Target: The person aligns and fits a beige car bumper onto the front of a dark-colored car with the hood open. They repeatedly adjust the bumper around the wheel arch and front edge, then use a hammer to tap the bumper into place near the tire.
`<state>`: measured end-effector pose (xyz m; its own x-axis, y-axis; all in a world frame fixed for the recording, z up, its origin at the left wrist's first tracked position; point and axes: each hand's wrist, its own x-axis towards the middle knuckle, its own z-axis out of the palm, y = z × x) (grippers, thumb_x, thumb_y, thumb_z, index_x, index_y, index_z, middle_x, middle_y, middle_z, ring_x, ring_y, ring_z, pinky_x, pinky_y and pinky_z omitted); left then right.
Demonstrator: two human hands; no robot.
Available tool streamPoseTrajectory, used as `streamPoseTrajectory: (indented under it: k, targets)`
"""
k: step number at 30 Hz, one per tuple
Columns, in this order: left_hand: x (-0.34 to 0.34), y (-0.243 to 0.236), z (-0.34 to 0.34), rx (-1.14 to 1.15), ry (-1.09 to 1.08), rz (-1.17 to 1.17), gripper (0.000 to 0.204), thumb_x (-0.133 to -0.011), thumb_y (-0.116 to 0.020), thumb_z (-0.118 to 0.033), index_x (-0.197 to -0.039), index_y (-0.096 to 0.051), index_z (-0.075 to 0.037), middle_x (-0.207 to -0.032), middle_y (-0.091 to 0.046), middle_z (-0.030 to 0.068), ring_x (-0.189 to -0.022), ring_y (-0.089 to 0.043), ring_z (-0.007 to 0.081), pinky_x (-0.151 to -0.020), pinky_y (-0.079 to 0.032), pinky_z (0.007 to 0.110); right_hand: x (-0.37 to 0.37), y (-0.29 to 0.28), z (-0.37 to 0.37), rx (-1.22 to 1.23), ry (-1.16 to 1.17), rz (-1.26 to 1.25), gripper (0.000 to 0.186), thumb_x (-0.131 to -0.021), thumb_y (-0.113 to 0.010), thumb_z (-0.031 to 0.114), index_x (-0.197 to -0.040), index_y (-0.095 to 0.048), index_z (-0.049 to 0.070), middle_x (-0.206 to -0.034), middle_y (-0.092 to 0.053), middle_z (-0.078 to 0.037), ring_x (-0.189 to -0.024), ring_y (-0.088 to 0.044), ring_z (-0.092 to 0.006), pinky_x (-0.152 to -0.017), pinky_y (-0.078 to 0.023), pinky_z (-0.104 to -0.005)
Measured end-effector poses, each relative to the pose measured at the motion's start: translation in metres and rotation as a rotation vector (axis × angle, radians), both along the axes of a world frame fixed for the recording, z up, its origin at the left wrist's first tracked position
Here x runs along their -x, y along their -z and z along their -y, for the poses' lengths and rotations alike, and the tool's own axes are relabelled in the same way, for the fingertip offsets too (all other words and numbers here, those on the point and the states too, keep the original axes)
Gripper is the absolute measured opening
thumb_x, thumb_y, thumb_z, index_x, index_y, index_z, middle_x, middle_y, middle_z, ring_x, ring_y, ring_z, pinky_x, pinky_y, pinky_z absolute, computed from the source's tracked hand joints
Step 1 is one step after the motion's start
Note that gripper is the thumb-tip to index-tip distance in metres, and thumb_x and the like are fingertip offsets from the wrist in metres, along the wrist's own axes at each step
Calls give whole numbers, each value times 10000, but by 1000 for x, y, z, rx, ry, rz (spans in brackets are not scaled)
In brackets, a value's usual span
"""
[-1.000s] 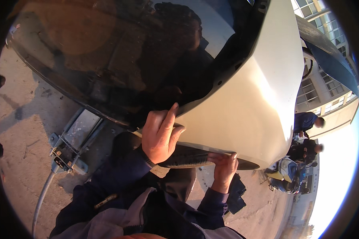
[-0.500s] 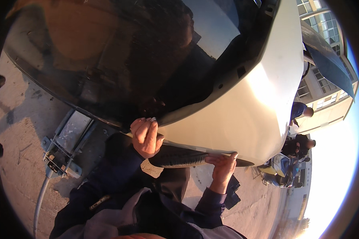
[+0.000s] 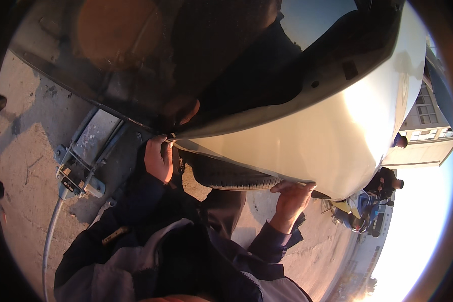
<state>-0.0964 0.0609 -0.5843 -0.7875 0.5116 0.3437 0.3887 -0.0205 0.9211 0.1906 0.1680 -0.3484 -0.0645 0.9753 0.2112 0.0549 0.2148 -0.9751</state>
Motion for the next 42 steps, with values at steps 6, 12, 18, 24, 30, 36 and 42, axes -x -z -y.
streamPoseTrajectory:
  k: [6,12,18,24,30,36,42]
  targets:
    - [-1,12,-6,55,-65,89,275,-1025,-796,-158,-1232,-683,-16,-1170,-640,170,-1029,-698,370,-887,-588,435,-2,3,-6,-12,12,-72,822,-1082,-486,735,-1452,-545,4,-938,-764,-198,-545,-685,-304,-513,-596,-385]
    - [6,19,-1,209,13,545,587,-1013,-822,-394,-1298,-651,90,-1289,-685,256,-1204,-729,382,-1006,-599,441,-5,6,-10,6,35,-65,831,-1079,-473,746,-1486,-517,24,-960,-760,-201,-528,-663,-312,-512,-588,-395]
    - [5,7,-1,58,217,880,843,-1047,-791,-285,-1630,-362,146,-1599,-535,337,-1481,-577,329,-1160,-506,336,-2,5,-11,49,101,-62,800,-1049,-453,811,-1395,-587,102,-688,-623,-140,-554,-619,-290,-468,-548,-432]
    - [-8,17,-13,-215,327,976,961,-1074,-760,-267,-1690,-151,151,-1724,-357,322,-1633,-354,329,-1281,-386,361,-7,11,-14,35,97,-45,833,-1017,-466,847,-1335,-630,95,-643,-583,-109,-572,-608,-275,-458,-516,-420]
    - [-13,32,-19,-294,340,992,1004,-1065,-772,-280,-1698,-116,140,-1731,-344,320,-1641,-334,339,-1315,-346,404,-12,12,-17,12,-39,-157,846,-1032,-528,779,-1426,-568,31,-707,-680,-163,-522,-638,-287,-486,-577,-410]
    - [-11,25,-19,-206,331,941,950,-1080,-750,-287,-1709,-158,108,-1728,-368,311,-1625,-370,347,-1320,-331,421,1,8,-20,31,139,-25,806,-1036,-441,834,-1165,-668,71,-622,-573,-84,-533,-579,-257,-490,-496,-402]
    - [-7,17,-14,-141,356,931,959,-1087,-738,-293,-1719,-130,95,-1728,-350,329,-1633,-354,356,-1333,-308,441,-2,13,-24,35,107,-101,795,-1046,-471,800,-1228,-632,43,-635,-603,-126,-517,-573,-274,-490,-514,-415]
